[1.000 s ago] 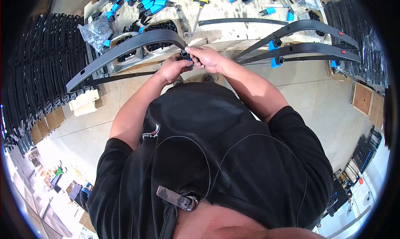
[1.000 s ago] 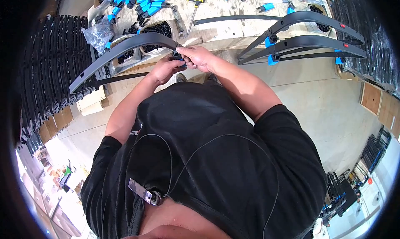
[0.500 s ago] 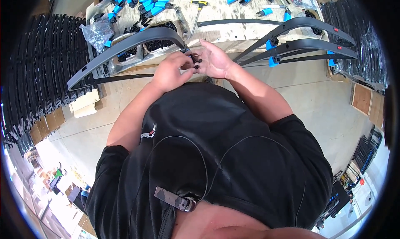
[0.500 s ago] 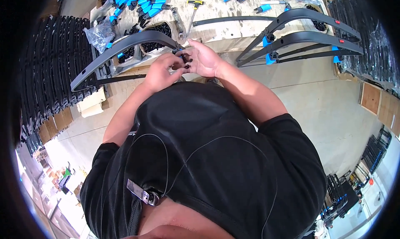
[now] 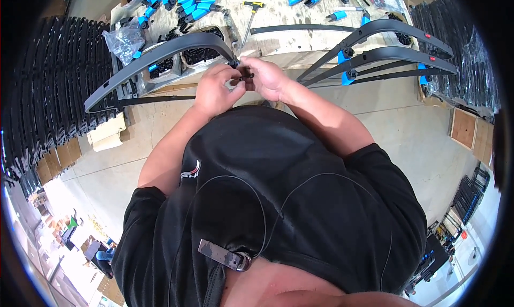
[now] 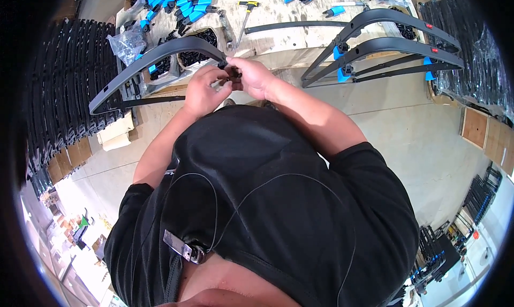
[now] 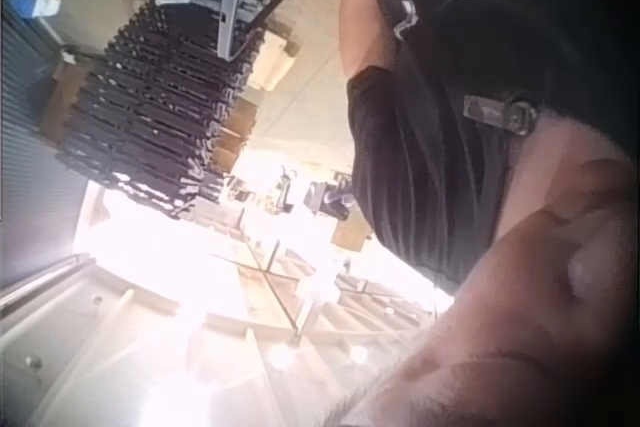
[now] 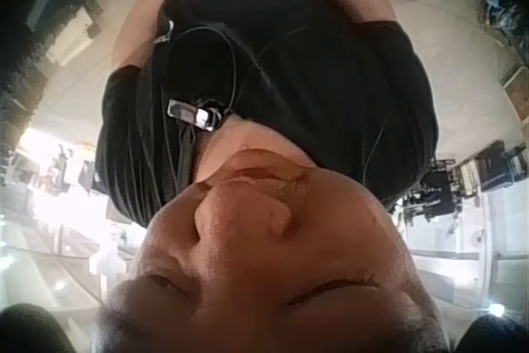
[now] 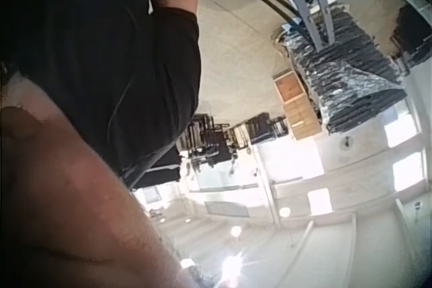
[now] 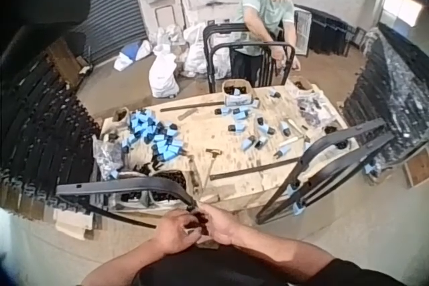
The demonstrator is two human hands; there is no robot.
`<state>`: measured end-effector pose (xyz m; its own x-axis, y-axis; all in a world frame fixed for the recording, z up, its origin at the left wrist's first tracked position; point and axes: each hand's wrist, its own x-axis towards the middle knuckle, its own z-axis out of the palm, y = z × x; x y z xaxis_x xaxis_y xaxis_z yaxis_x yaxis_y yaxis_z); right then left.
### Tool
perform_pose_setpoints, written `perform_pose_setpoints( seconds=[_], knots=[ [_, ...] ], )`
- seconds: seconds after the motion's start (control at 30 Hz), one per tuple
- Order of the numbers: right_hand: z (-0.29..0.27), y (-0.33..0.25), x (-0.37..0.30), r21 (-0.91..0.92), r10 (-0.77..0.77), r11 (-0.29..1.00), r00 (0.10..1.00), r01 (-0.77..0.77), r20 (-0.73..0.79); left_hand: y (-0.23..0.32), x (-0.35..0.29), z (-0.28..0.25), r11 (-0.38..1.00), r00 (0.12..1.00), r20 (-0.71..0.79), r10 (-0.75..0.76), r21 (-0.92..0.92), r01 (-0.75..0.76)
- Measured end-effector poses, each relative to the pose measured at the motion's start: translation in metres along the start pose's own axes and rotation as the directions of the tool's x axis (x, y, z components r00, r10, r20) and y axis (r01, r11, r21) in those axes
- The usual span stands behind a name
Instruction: Assemble metal frames by attaching blue plastic components using a hand tool and screwdriver.
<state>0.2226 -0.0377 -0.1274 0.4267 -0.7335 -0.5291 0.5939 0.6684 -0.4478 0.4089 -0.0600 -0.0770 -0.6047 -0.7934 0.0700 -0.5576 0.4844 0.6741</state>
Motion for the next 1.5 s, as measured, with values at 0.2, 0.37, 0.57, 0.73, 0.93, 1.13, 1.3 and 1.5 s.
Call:
perform_pose_setpoints(
  seconds=[0.2,0.37,0.57,0.73,0.93,1.13,1.3,1.5],
  knots=[
    [-0.010,-0.003,-0.005,-0.049,0.077,0.996,0.988,-0.071,0.133,-0.011,-0.005,0.004,0.993,0.960,-0.255,0.115,0.018,-0.114],
    [-0.004,-0.006,-0.008,0.002,0.053,0.999,0.987,-0.054,0.153,-0.012,-0.006,0.005,0.996,0.961,-0.267,0.071,-0.036,-0.083],
    [-0.009,-0.003,0.000,-0.173,0.003,0.985,0.994,0.016,0.105,-0.020,-0.011,0.005,0.996,0.979,-0.183,0.092,0.015,-0.090],
    [-0.025,-0.001,0.015,-0.400,-0.079,0.916,0.985,0.011,-0.156,-0.037,-0.011,0.010,0.890,0.903,-0.043,-0.427,-0.198,0.411],
    [-0.007,-0.006,0.020,-0.979,-0.454,0.174,0.891,0.108,0.018,-0.093,-0.002,0.036,0.615,0.793,0.227,-0.565,-0.524,0.589],
    [0.009,-0.006,0.022,-0.983,-0.440,-0.173,0.888,0.063,0.135,-0.092,0.010,0.041,0.415,0.754,0.355,-0.553,-0.668,0.618],
    [0.014,-0.008,0.024,-0.979,-0.403,-0.197,0.907,0.042,0.120,-0.098,0.015,0.035,0.141,0.682,0.566,-0.463,-0.713,0.687],
    [0.013,-0.008,0.024,-0.980,-0.406,-0.194,0.907,0.038,0.115,-0.093,0.013,0.032,0.190,0.690,0.550,-0.470,-0.700,0.688]
  ],
)
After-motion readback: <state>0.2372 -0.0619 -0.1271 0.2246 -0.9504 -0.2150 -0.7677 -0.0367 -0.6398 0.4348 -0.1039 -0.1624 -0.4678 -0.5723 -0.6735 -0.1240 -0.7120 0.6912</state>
